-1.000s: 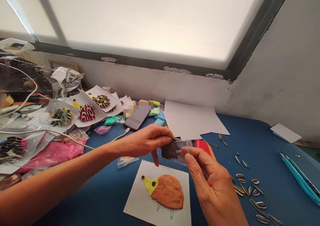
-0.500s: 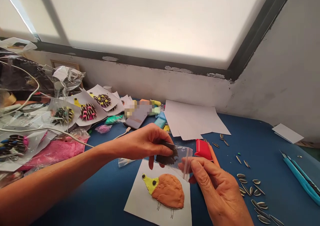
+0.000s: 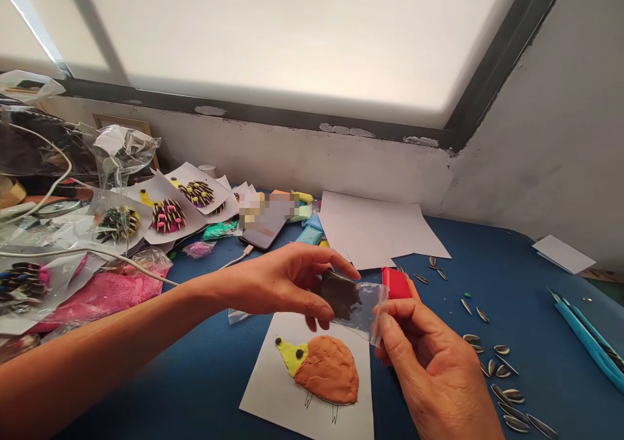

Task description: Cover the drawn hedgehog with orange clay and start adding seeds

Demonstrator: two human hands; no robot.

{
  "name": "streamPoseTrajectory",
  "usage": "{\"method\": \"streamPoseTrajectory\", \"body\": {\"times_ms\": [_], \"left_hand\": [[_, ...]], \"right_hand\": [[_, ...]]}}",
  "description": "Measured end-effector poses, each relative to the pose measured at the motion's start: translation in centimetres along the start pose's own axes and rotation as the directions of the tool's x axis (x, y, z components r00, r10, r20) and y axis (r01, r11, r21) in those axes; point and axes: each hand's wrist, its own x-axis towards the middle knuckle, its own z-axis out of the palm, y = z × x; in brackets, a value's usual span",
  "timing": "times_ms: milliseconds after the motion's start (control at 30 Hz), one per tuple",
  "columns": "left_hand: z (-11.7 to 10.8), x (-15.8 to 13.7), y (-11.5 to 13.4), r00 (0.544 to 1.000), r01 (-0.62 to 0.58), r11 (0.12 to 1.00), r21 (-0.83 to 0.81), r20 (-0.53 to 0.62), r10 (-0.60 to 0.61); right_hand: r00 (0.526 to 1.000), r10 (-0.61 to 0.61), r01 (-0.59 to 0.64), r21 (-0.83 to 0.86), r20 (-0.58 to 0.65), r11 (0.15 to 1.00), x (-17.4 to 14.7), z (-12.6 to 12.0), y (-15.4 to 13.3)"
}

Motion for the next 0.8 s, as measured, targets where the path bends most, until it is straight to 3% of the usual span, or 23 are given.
{"method": "streamPoseTrajectory", "body": {"times_ms": [67, 200, 433, 600, 733, 800], "left_hand": [[-0.1, 0.0, -0.2, 0.999, -0.04, 0.999, -0.003, -0.005, 0.04], [0.3, -0.1, -0.3, 0.998, -0.029, 1.0, 0.006, -0.053, 0.029], [0.7, 0.1, -0.6, 0.999, -0.034, 0.998, -0.054, -0.02, 0.033], [0.6, 0.2, -0.6, 1.0, -0.01, 0.994, -0.11, -0.027, 0.007], [0.9, 0.2, -0.2, 0.995, -0.025, 0.995, -0.096, -0.095, 0.016], [1.2, 0.3, -0.4, 0.988, -0.031, 0.998, -0.059, -0.152, 0.022]], "right_hand": [[0.999, 0.022, -0.02, 0.055, -0.03, 0.998, 0.3, 0.0, -0.5], [0.999, 0.019, -0.025, 0.121, 0.046, 0.992, 0.4, 0.0, -0.9], [0.993, 0.118, -0.118, 0.095, 0.003, 0.988, -0.2, -0.1, 0.8], [0.998, 0.029, -0.024, 0.069, -0.06, 0.997, -0.8, 0.0, 1.6], [0.99, 0.049, -0.036, 0.1, -0.134, 0.994, -1.1, 0.2, 1.7], [0.995, 0.07, -0.065, 0.072, -0.071, 0.995, -1.0, 0.3, 1.7]]}}
